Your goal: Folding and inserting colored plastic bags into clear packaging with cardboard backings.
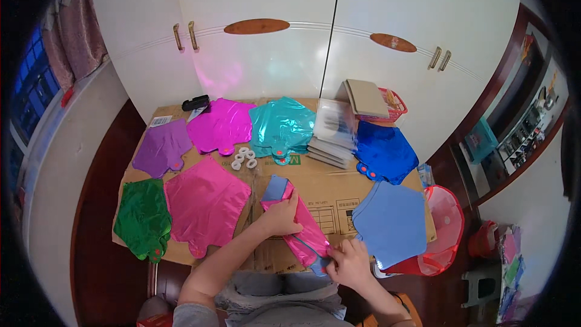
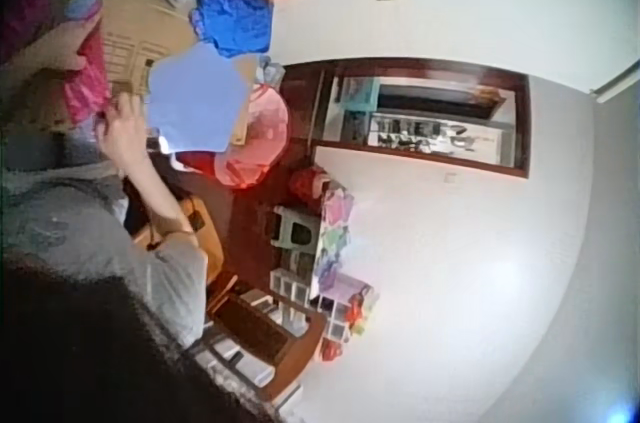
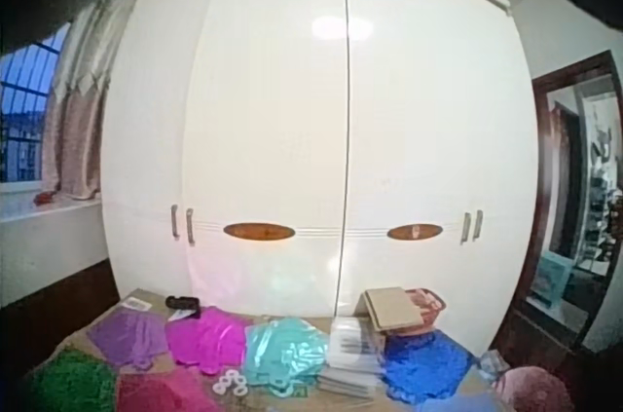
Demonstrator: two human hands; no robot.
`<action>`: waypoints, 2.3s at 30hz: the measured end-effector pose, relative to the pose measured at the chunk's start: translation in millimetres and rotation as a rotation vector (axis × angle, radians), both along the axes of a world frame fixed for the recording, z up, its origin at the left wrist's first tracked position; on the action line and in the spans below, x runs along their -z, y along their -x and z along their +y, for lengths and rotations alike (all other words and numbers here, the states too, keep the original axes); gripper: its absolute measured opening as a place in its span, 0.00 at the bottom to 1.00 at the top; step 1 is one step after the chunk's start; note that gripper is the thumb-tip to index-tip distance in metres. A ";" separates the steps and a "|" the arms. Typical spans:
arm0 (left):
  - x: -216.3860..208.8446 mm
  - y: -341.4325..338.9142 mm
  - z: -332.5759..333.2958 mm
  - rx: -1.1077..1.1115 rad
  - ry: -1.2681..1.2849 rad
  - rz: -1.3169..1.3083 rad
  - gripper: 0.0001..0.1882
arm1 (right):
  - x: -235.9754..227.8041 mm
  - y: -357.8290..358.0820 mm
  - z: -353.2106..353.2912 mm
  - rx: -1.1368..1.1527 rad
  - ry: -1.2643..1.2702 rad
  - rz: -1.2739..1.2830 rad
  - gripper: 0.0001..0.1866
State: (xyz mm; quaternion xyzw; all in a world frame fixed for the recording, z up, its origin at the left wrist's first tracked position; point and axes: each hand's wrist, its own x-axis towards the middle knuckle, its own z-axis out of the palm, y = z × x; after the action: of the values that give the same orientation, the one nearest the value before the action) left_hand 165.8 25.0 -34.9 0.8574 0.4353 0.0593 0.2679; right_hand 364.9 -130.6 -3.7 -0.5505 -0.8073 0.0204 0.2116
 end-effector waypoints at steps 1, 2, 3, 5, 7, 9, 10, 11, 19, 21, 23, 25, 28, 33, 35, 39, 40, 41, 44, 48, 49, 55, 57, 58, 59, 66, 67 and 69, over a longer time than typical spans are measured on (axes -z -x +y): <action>1.6 1.5 2.0 0.004 0.007 -0.003 0.53 | -7.1 -0.1 4.8 -0.030 0.005 -0.013 0.19; 4.2 2.0 3.6 0.014 0.016 -0.007 0.53 | -9.1 3.6 14.0 -0.056 -0.042 0.000 0.20; 10.6 3.3 4.5 0.014 0.003 -0.044 0.53 | -5.5 11.6 27.8 -0.084 -0.091 0.017 0.20; 21.3 6.0 6.4 0.012 -0.031 -0.121 0.53 | 11.1 22.8 47.0 -0.145 -0.160 -0.060 0.22; 8.5 2.3 4.3 0.001 0.017 -0.073 0.53 | 31.0 29.2 66.2 -0.207 -0.194 -0.238 0.23; 5.0 2.8 4.1 0.001 0.017 -0.070 0.52 | 39.6 27.2 67.0 -0.180 -0.173 -0.234 0.23; 9.3 4.5 2.6 0.006 -0.005 -0.091 0.52 | 42.2 25.7 66.2 -0.171 -0.160 -0.232 0.22; 11.2 6.2 2.5 0.012 -0.027 -0.113 0.51 | 42.8 24.8 67.1 -0.176 -0.169 -0.220 0.22; 16.5 8.8 -15.1 0.075 -0.223 -0.196 0.29 | 37.5 6.2 50.7 -0.201 -0.158 -0.193 0.21; 12.4 3.0 -26.5 0.121 -0.317 -0.093 0.24 | 37.3 5.9 50.8 -0.199 -0.151 -0.191 0.22; 5.3 -5.1 -39.5 0.159 -0.403 0.081 0.22 | 37.7 5.4 50.4 -0.197 -0.139 -0.194 0.23; 6.6 -8.1 -41.4 0.126 -0.429 0.056 0.22 | 35.4 5.7 50.5 -0.198 -0.126 -0.205 0.23; 6.0 -12.0 -37.5 0.021 -0.426 0.133 0.23 | 35.7 6.6 51.0 -0.195 -0.123 -0.213 0.23; 9.6 -8.2 -9.7 -0.112 -0.326 0.211 0.26 | 34.4 6.9 49.8 -0.195 -0.123 -0.200 0.23; 3.4 -8.9 -1.0 -0.180 -0.244 0.215 0.27 | 36.1 6.4 49.9 -0.195 -0.128 -0.197 0.23; 2.2 -8.6 13.7 -0.281 -0.143 0.159 0.30 | 36.9 6.2 50.0 -0.193 -0.139 -0.199 0.22; 2.0 -8.2 17.0 -0.294 -0.146 0.164 0.30 | 36.3 6.4 49.9 -0.194 -0.140 -0.199 0.22; 2.2 -7.7 19.0 -0.307 -0.149 0.169 0.31 | 35.5 6.7 49.4 -0.195 -0.131 -0.207 0.22; 3.6 -5.0 22.5 -0.297 -0.155 0.151 0.32 | 31.9 7.3 50.5 -0.241 -0.096 -0.241 0.23; 6.2 -5.6 22.8 -0.269 -0.222 0.152 0.33 | 34.0 11.3 58.3 -0.418 0.020 -0.194 0.26; 9.3 -3.6 25.4 -0.255 -0.241 0.146 0.33 | 36.0 13.8 59.4 -0.468 0.061 -0.154 0.27; 2.8 19.4 8.4 -0.321 -0.416 -0.003 0.39 | 41.4 22.9 56.6 -0.420 0.092 -0.095 0.28; 2.0 27.2 -5.8 -0.379 -0.337 -0.162 0.43 | 41.4 22.9 54.8 -0.402 0.089 -0.073 0.29; -0.4 30.1 -14.5 -0.422 -0.236 -0.285 0.44 | 41.6 23.9 54.1 -0.398 0.087 -0.060 0.29; -0.8 31.6 -19.6 -0.464 -0.133 -0.406 0.46 | 42.1 24.3 53.5 -0.386 0.084 -0.052 0.29; 15.7 23.3 -18.8 -0.534 -0.080 -0.651 0.51 | 42.7 29.6 53.0 -0.372 0.078 -0.028 0.28; 4.2 21.7 -25.8 -0.522 -0.041 -0.561 0.53 | 42.4 29.5 52.8 -0.366 0.081 -0.022 0.28; -0.7 20.7 -30.8 -0.513 -0.075 -0.381 0.51 | 39.5 29.8 53.0 -0.365 0.080 -0.021 0.28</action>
State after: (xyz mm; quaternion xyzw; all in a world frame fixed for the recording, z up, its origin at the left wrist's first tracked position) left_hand 145.0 -5.8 -34.2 0.7024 0.5768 0.3005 0.2893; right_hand 335.1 -77.6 -43.2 -0.4029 -0.8946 0.0849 0.1739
